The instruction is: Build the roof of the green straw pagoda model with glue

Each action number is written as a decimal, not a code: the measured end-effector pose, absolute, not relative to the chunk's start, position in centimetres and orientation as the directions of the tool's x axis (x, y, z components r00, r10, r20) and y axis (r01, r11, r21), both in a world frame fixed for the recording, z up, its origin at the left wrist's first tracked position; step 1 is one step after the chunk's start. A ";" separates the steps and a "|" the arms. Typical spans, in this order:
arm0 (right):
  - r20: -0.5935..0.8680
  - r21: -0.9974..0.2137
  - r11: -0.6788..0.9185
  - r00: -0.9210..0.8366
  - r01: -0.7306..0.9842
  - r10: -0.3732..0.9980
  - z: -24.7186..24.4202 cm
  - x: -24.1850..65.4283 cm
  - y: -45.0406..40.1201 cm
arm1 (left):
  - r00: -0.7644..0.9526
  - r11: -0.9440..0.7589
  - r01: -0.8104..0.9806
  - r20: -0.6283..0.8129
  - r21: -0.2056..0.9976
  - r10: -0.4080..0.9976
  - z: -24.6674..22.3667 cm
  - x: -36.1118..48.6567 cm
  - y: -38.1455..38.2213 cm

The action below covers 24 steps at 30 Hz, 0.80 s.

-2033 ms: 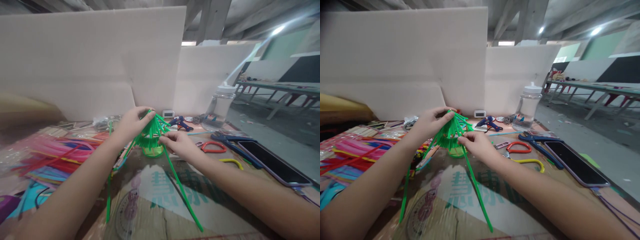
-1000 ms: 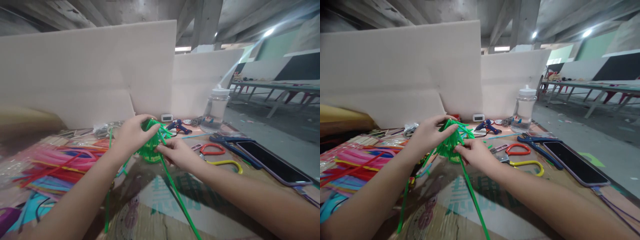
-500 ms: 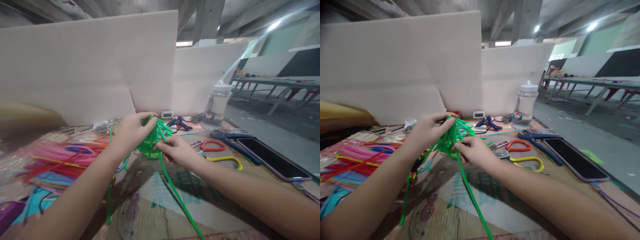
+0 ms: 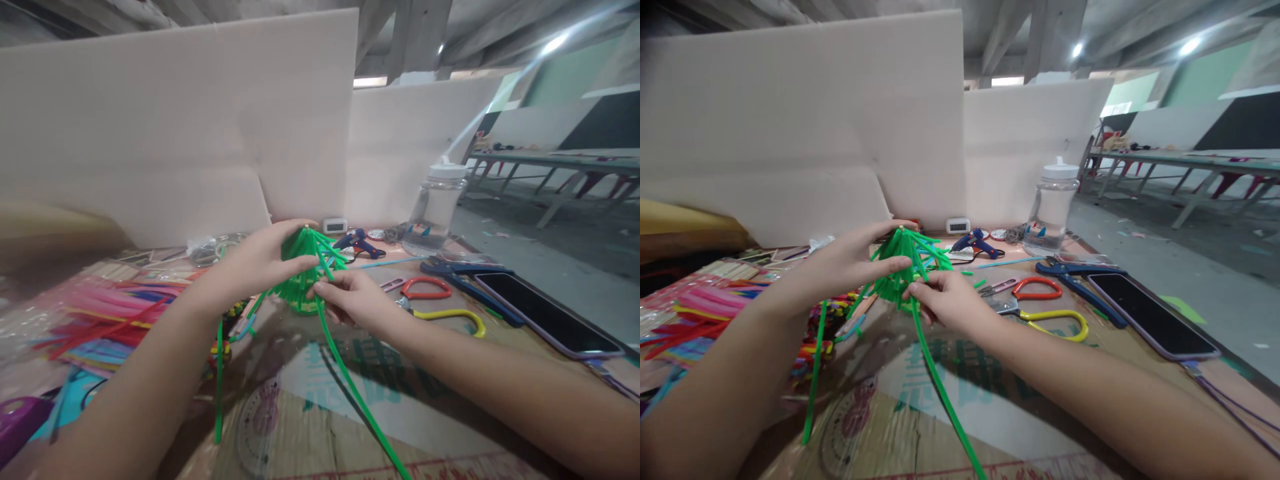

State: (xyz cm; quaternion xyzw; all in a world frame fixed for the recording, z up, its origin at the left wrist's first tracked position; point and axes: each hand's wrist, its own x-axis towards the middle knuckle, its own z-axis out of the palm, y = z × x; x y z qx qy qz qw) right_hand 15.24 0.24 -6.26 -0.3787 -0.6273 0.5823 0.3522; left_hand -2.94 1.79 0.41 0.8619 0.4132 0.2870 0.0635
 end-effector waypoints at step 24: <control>-0.002 -0.996 0.041 -0.459 0.082 0.888 -6.2 15.4 0.1 | 0.552 -0.683 0.674 0.423 0.282 0.719 0.2 -3.0 1.8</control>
